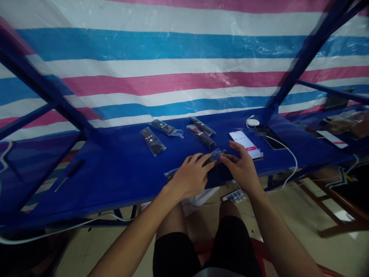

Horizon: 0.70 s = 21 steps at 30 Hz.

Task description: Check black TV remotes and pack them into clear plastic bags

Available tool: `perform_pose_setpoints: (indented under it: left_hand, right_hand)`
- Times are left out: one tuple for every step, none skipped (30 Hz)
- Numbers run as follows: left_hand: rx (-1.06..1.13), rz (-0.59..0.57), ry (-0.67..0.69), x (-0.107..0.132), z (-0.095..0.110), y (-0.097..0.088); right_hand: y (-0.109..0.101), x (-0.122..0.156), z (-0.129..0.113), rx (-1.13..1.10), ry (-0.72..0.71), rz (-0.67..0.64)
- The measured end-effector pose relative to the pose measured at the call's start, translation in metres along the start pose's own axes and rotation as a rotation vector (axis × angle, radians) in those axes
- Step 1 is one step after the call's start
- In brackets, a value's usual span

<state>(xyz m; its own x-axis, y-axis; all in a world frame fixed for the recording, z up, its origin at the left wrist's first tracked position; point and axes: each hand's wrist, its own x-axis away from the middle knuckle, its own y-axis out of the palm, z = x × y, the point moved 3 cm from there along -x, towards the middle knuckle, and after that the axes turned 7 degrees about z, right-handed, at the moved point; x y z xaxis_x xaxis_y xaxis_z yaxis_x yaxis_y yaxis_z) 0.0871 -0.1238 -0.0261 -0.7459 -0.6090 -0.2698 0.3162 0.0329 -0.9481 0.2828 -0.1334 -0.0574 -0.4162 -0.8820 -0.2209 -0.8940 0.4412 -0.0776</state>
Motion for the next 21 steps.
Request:
perform_pose_setpoints:
  left_hand:
    - [0.003, -0.011, -0.003, 0.000, 0.000, 0.001]
    - [0.009, -0.019, -0.007, -0.001, -0.001, 0.000]
    - [0.020, -0.023, -0.010, 0.000, -0.002, -0.002]
    - [0.033, -0.021, -0.014, 0.001, -0.002, -0.006]
    - [0.048, -0.008, -0.022, 0.003, -0.004, -0.011]
    - [0.062, 0.016, -0.037, 0.006, -0.005, -0.018]
    - [0.074, 0.045, -0.059, 0.011, -0.007, -0.025]
    - [0.081, 0.076, -0.089, 0.017, -0.010, -0.032]
    - [0.083, 0.104, -0.126, 0.023, -0.012, -0.038]
    - [0.081, 0.127, -0.163, 0.030, -0.014, -0.043]
    - [0.078, 0.139, -0.194, 0.037, -0.016, -0.046]
    - [0.075, 0.143, -0.219, 0.043, -0.017, -0.046]
    - [0.074, 0.141, -0.234, 0.048, -0.018, -0.045]
    - [0.078, 0.134, -0.242, 0.053, -0.018, -0.042]
    - [0.085, 0.123, -0.243, 0.056, -0.018, -0.039]
    - [0.093, 0.114, -0.242, 0.057, -0.019, -0.035]
    - [0.100, 0.109, -0.243, 0.058, -0.019, -0.031]
    - [0.105, 0.111, -0.247, 0.059, -0.019, -0.028]
    - [0.106, 0.117, -0.252, 0.058, -0.020, -0.026]
    - [0.107, 0.124, -0.257, 0.058, -0.020, -0.024]
    - [0.106, 0.131, -0.257, 0.057, -0.021, -0.023]
  right_hand:
    - [0.001, 0.000, -0.001, 0.008, -0.022, 0.003]
    - [0.003, 0.000, -0.001, 0.014, -0.047, 0.003]
    - [0.005, 0.000, -0.002, 0.018, -0.073, 0.003]
    - [0.007, 0.001, -0.001, 0.019, -0.097, 0.005]
    - [0.009, 0.003, -0.001, 0.015, -0.120, 0.011]
    - [0.012, 0.005, -0.001, 0.007, -0.140, 0.019]
    - [0.014, 0.007, -0.001, -0.003, -0.158, 0.027]
    - [0.016, 0.010, -0.002, -0.014, -0.180, 0.038]
    - [0.018, 0.013, -0.004, -0.021, -0.206, 0.045]
    - [0.021, 0.016, -0.006, -0.022, -0.240, 0.046]
    - [0.023, 0.020, -0.009, -0.012, -0.281, 0.036]
    - [0.026, 0.023, -0.013, 0.010, -0.329, 0.016]
    - [0.029, 0.026, -0.016, 0.045, -0.383, -0.012]
    - [0.032, 0.028, -0.019, 0.090, -0.439, -0.048]
    - [0.035, 0.031, -0.021, 0.141, -0.497, -0.089]
    - [0.038, 0.032, -0.023, 0.192, -0.551, -0.131]
    - [0.039, 0.033, -0.023, 0.236, -0.598, -0.170]
    - [0.040, 0.034, -0.023, 0.269, -0.635, -0.205]
    - [0.040, 0.034, -0.022, 0.293, -0.660, -0.238]
    - [0.040, 0.034, -0.021, 0.309, -0.676, -0.267]
    - [0.039, 0.033, -0.021, 0.322, -0.685, -0.293]
